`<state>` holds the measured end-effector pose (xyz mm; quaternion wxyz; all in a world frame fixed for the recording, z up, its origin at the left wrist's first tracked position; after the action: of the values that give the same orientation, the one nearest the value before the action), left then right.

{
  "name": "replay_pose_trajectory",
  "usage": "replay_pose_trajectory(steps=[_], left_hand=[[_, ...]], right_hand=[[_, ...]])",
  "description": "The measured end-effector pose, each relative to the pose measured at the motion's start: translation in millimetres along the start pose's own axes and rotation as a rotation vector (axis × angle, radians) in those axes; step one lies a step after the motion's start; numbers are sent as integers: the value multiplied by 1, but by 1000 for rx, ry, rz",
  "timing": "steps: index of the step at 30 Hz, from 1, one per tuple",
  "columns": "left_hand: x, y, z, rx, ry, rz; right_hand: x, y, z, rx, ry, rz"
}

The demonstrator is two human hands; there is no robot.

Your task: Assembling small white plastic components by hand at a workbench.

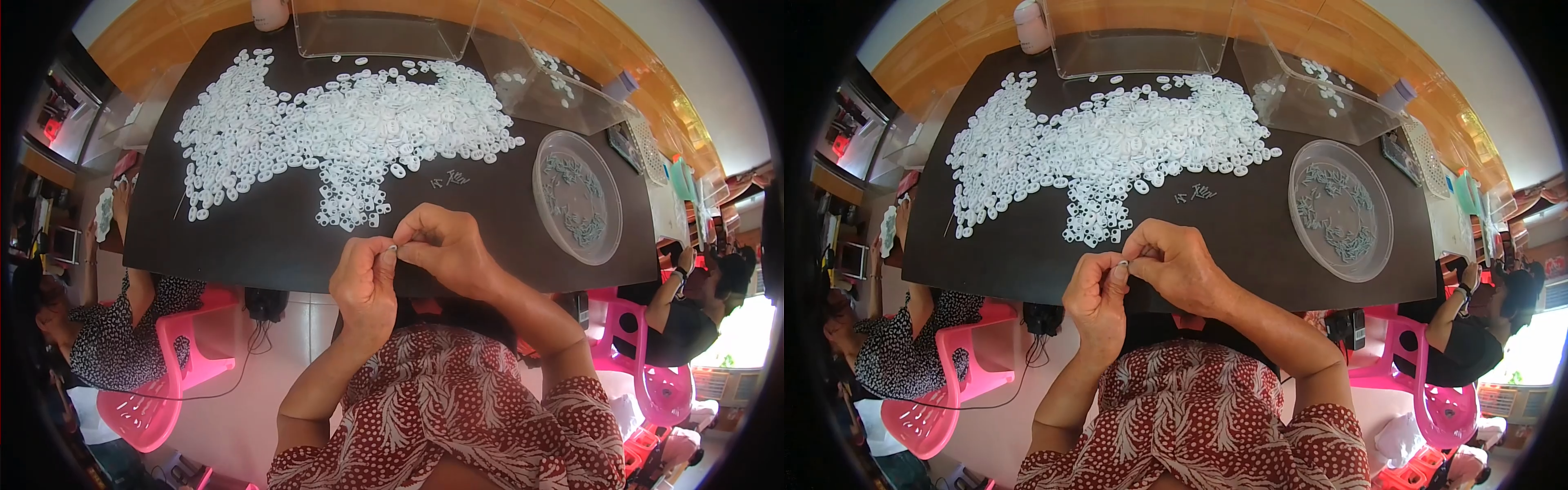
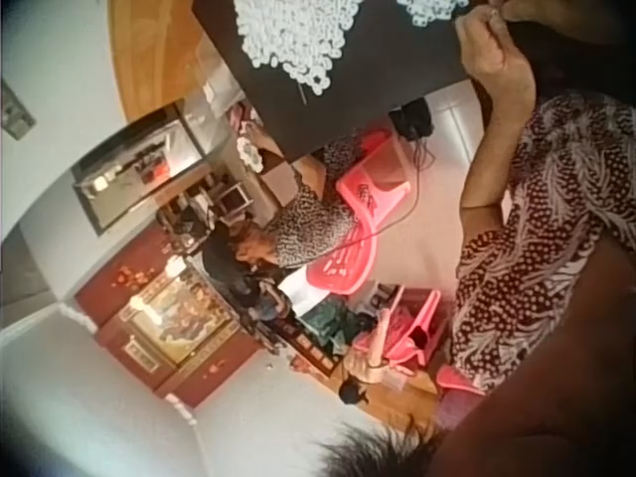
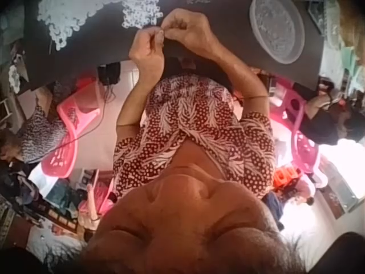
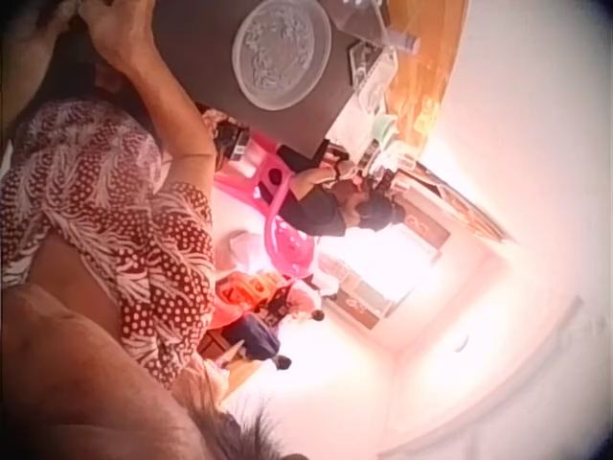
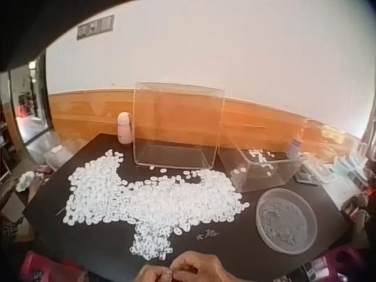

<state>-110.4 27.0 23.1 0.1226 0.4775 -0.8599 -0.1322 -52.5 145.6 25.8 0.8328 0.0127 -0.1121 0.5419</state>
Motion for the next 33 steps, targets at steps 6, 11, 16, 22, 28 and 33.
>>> replay_pose_trajectory(steps=[6, 11, 16, 22, 28, 33], left_hand=[[3, 1, 16, 196, -270, -39], [4, -1, 19, 242, -366, -71], [6, -2, 14, 148, -209, -91], [4, 0, -2, -19, -31, -77], [3, -1, -1, -18, -9, -45], [11, 1, 17, 178, -248, -74]], right_hand=[[-1, -1, 3, 59, 88, -79], [1, -4, 11, 143, -34, -119], [-4, -6, 20, 203, -218, -136], [-8, -9, 16, 249, -197, -128], [-9, -11, 15, 267, -199, -146], [10, -3, 41, 384, -345, -217]])
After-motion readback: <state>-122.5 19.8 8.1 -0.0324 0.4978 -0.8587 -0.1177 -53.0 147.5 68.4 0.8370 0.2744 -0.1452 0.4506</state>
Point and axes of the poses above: each hand's wrist, its own y-axis towards the middle knuckle, its own x-axis out of the back of the hand, z = x × y, the point moved 10 cm from there along y, towards the middle knuckle, and after that the axes turned 3 degrees about -x, right-handed, at the moved point
